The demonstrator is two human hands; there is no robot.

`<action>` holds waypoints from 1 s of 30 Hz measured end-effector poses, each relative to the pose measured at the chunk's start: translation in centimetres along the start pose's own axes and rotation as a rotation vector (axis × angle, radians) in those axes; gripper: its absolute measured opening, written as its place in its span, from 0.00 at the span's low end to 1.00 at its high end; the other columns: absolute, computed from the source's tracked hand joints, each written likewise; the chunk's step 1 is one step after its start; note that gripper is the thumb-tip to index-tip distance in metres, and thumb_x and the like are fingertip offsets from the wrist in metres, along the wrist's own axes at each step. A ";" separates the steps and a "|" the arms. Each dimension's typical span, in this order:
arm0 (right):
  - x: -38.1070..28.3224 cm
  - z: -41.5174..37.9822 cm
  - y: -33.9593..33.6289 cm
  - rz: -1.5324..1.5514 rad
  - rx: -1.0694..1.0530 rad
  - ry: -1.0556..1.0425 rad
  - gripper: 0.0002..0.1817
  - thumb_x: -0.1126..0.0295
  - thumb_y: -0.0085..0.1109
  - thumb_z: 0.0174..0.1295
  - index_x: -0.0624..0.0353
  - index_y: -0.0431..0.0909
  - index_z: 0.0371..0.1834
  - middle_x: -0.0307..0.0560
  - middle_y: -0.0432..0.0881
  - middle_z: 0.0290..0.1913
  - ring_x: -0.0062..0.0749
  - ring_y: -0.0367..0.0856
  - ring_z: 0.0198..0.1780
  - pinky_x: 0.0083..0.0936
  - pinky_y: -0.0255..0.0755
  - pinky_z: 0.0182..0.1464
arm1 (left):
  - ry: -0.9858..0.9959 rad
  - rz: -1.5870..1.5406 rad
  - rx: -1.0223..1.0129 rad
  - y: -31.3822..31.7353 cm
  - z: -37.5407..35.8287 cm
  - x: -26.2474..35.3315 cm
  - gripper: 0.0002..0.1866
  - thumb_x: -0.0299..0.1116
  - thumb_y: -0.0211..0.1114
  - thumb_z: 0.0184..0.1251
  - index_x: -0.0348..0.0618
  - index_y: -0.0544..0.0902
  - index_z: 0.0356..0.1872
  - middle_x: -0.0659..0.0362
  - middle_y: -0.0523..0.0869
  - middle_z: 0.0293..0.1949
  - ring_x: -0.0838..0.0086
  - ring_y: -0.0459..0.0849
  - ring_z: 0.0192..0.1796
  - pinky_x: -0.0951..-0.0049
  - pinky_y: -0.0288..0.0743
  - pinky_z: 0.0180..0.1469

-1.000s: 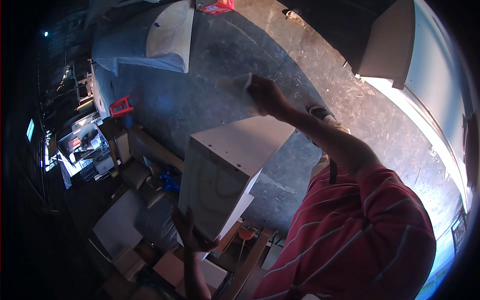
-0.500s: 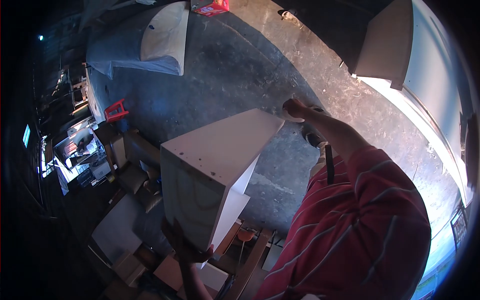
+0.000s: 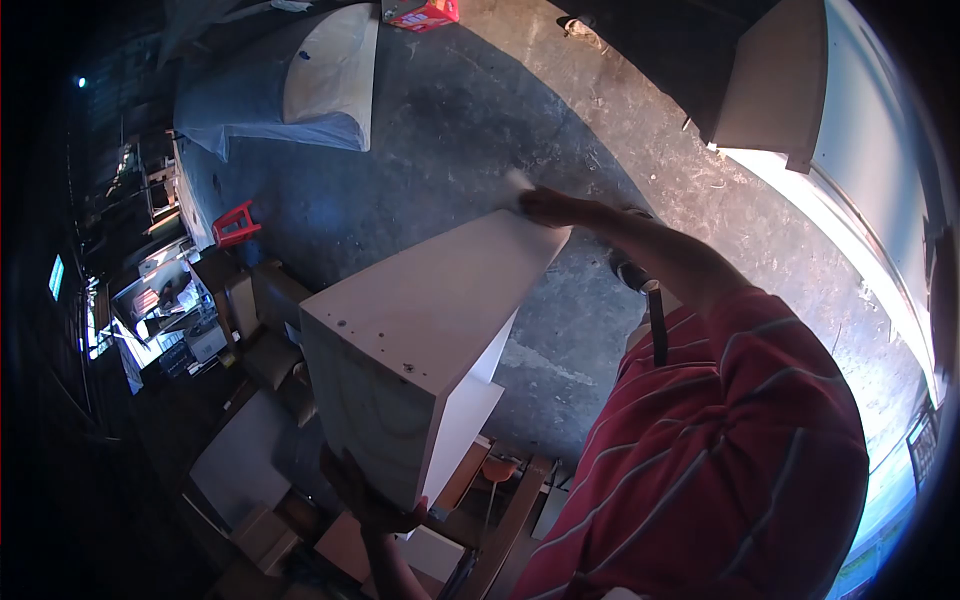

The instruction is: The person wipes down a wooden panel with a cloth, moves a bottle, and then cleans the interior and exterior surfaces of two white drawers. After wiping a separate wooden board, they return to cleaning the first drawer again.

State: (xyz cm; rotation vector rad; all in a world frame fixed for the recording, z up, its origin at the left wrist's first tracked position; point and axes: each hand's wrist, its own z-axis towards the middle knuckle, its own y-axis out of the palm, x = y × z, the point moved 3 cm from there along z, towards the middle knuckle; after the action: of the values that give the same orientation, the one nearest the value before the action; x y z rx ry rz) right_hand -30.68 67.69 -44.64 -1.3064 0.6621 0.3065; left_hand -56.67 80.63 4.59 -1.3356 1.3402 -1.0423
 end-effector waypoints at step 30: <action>-0.7 -17.9 2.5 0.290 0.036 0.687 0.14 0.62 0.50 0.53 0.56 0.81 0.37 0.49 0.82 0.37 0.41 0.81 0.42 0.34 0.74 0.44 | 0.107 -0.095 0.202 -2.0 6.8 0.3 0.56 0.70 0.63 0.38 0.42 0.59 0.66 0.44 0.61 0.64 0.47 0.54 0.68 0.46 0.48 0.65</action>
State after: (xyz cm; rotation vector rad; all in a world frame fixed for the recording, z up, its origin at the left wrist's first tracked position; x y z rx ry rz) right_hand -37.52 51.35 -48.21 -1.2765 1.4371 0.0686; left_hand -49.62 80.56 5.25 -1.2159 1.2216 -1.2939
